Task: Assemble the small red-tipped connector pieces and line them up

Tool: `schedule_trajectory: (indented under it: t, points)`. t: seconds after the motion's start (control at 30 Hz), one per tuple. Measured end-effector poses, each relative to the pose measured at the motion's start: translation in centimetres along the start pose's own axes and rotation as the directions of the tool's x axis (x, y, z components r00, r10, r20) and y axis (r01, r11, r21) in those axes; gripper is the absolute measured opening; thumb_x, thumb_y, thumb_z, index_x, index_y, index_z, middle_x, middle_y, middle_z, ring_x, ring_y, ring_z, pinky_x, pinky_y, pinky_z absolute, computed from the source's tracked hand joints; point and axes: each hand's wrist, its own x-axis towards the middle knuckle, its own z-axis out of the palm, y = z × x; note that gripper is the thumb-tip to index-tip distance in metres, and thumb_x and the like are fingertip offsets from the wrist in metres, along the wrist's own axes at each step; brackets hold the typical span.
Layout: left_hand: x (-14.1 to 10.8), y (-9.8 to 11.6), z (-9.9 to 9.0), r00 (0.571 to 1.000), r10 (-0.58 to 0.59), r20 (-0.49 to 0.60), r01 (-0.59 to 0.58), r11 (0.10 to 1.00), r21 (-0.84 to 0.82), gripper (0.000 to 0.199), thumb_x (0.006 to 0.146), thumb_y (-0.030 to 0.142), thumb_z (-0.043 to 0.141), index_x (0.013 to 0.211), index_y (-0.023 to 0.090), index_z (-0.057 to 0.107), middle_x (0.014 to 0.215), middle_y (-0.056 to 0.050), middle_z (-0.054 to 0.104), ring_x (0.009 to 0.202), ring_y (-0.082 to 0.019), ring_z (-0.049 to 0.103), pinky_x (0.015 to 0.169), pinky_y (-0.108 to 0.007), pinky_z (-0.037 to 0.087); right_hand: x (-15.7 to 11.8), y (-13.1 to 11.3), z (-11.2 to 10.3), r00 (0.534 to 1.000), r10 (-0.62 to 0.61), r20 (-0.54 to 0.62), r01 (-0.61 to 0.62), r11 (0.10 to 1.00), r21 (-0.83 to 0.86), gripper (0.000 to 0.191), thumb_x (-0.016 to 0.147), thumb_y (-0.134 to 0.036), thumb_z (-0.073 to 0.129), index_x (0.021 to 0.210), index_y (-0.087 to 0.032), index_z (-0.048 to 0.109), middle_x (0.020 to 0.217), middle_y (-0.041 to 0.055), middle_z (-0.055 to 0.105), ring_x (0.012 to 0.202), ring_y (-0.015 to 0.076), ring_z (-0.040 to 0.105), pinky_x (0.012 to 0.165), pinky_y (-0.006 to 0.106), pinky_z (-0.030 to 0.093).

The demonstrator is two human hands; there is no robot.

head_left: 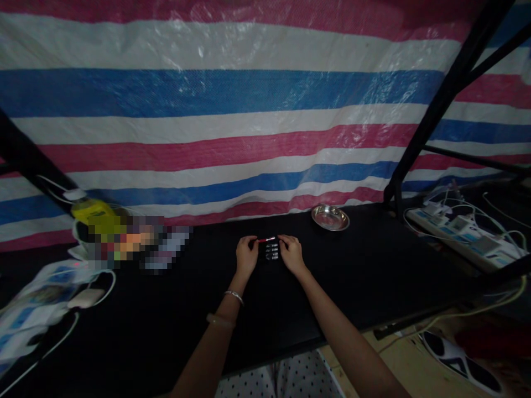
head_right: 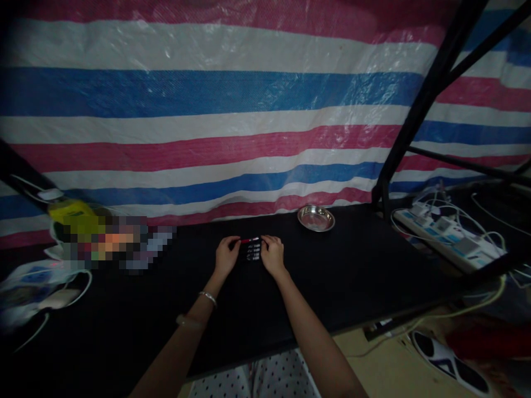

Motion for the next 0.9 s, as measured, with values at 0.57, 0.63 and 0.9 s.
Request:
schedule_trajectory:
  t: [0.57,0.63,0.9]
  points:
    - [-1.2,0.6,0.2,0.983,-0.002,0.181,-0.059,0.942,0.331,0.030,0.085,0.024,0.044,0.107,0.023,0.065,0.129,-0.014,0.049,0.122,-0.031,0.041,0.097,-0.052,0.033,-0.3,-0.2,0.1,0.998,-0.004,0.055,0.008,0.996,-0.089,0.027,0.085,-0.023,0.048,0.104,-0.029,0.067,0.112,0.0048,0.062,0.108,0.0223,0.050,0.089,0.040,0.038]
    - [-1.3,0.8,0.1,0.981,-0.005,0.192,-0.061,0.939,0.338,0.030,0.087,0.027,0.043,0.108,0.024,0.064,0.131,-0.014,0.048,0.123,-0.031,0.040,0.097,-0.053,0.032,-0.4,-0.1,0.2,0.999,-0.006,0.051,0.010,0.996,-0.089,0.027,0.085,-0.023,0.049,0.104,-0.030,0.067,0.112,0.0047,0.062,0.108,0.0225,0.050,0.089,0.040,0.038]
    - [-1.4,1.7,-0.2,0.959,0.028,0.280,-0.136,0.917,0.375,0.029,0.087,0.033,0.047,0.110,0.028,0.063,0.131,-0.014,0.047,0.121,-0.031,0.042,0.096,-0.053,0.031,-0.4,-0.1,0.1,0.999,-0.011,0.033,0.014,0.996,-0.089,0.029,0.086,-0.021,0.046,0.105,-0.027,0.067,0.111,0.0064,0.062,0.106,0.0228,0.051,0.089,0.040,0.039]
